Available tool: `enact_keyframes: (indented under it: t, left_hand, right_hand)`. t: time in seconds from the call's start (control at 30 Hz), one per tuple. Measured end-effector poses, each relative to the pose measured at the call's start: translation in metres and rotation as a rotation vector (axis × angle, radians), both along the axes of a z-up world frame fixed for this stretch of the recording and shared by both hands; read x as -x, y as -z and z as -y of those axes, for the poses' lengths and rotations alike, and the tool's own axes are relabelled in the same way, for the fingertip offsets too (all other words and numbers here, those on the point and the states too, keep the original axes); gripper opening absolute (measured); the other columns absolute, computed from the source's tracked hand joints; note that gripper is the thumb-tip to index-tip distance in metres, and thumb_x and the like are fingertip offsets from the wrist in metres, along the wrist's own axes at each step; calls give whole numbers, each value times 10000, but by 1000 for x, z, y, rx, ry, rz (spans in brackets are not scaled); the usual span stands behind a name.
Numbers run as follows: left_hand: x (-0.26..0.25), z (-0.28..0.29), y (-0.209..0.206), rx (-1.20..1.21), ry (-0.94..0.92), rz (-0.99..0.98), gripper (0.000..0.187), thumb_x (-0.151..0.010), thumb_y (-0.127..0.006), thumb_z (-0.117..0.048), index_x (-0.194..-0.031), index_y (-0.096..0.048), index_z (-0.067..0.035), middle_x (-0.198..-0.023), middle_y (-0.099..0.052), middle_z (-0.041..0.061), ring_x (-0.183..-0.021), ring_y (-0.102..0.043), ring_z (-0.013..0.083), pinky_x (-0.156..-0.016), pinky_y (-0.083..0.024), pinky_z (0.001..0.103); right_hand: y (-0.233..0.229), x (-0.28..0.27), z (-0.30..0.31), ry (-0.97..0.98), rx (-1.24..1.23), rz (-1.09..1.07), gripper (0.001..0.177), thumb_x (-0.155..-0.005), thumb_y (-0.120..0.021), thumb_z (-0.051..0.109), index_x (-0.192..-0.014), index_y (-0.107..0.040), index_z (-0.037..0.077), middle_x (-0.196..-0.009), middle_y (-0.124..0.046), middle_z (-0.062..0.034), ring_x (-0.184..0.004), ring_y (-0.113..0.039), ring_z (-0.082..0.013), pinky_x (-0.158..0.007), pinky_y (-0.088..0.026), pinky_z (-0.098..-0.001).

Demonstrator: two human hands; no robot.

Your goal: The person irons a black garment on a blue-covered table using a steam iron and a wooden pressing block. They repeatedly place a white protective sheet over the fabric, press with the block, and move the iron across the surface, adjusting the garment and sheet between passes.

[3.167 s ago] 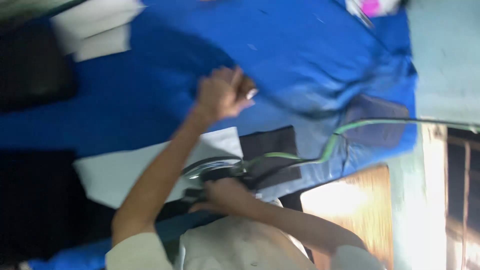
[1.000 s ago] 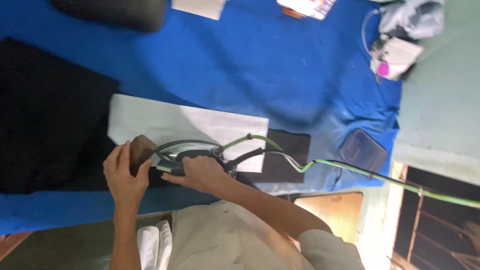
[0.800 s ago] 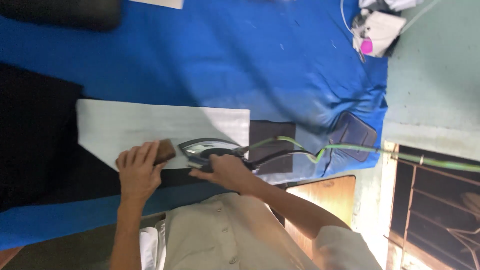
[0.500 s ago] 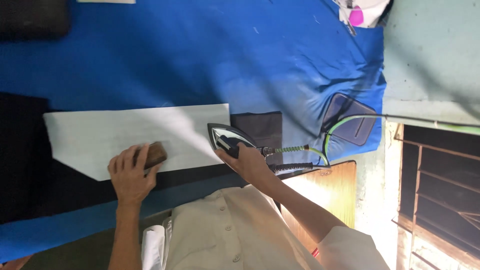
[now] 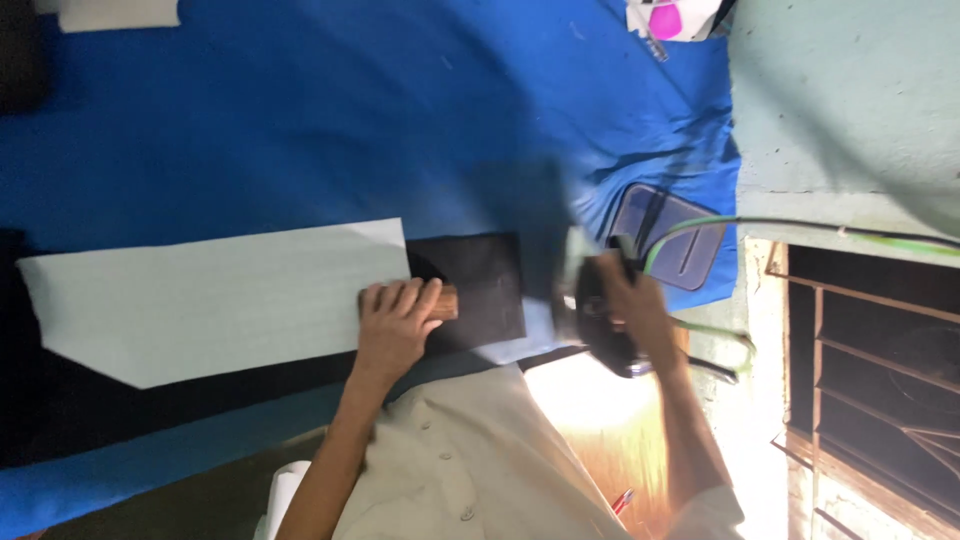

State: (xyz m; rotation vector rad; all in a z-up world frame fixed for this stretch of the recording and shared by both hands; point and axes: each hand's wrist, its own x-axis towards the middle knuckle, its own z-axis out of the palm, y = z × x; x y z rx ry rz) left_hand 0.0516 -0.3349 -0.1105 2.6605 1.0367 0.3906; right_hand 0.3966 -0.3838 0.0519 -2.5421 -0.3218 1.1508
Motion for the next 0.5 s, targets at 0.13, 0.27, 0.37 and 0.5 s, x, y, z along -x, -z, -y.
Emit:
enact_keyframes:
  t: [0.13, 0.27, 0.37, 0.5]
  left_hand:
    - [-47, -34, 0, 113, 130, 26, 573, -968, -606, -441, -1504, -514, -261, -1314, -583, 89, -1210, -583, 316, -1103, -365, 564]
    - [-93, -106, -21, 129, 193, -21, 768, -811, -822, -341, -1511, -512, -278, -1437, -553, 119, -1337, -506, 397, -1171, -264, 654]
    - [-87, -149, -37, 54, 70, 94, 724, -807, -855, -351, -1470, -590, -236, -1532, -485, 150, -1426, -402, 427, -1169, -211, 658]
    - [25, -168, -6, -268, -316, -18, 452, -1097, -656, -327, -1499, -631, -122, -1489, -556, 233, -1420, -421, 444, -1180, -190, 609]
  right_hand:
    - [26, -79, 34, 38, -38, 60, 675, -960, -595, 695, -810, -606, 37, -588, -552, -91, -493, -595, -215, -410, -532, -331]
    - [20, -103, 25, 6, -42, 133, 744, -989, -586, 779, -752, -606, 74, -569, -554, -73, -496, -608, -191, -447, -536, -322]
    - [-18, -84, -17, -32, -92, 168, 770, -1007, -565, 788, -708, -586, 79, -533, -543, -67, -475, -609, -190, -448, -515, -326]
    - [35, -104, 0, 8, -161, 137, 759, -1034, -554, 756, -746, -589, 54, -579, -569, -123, -502, -599, -213, -469, -491, -358]
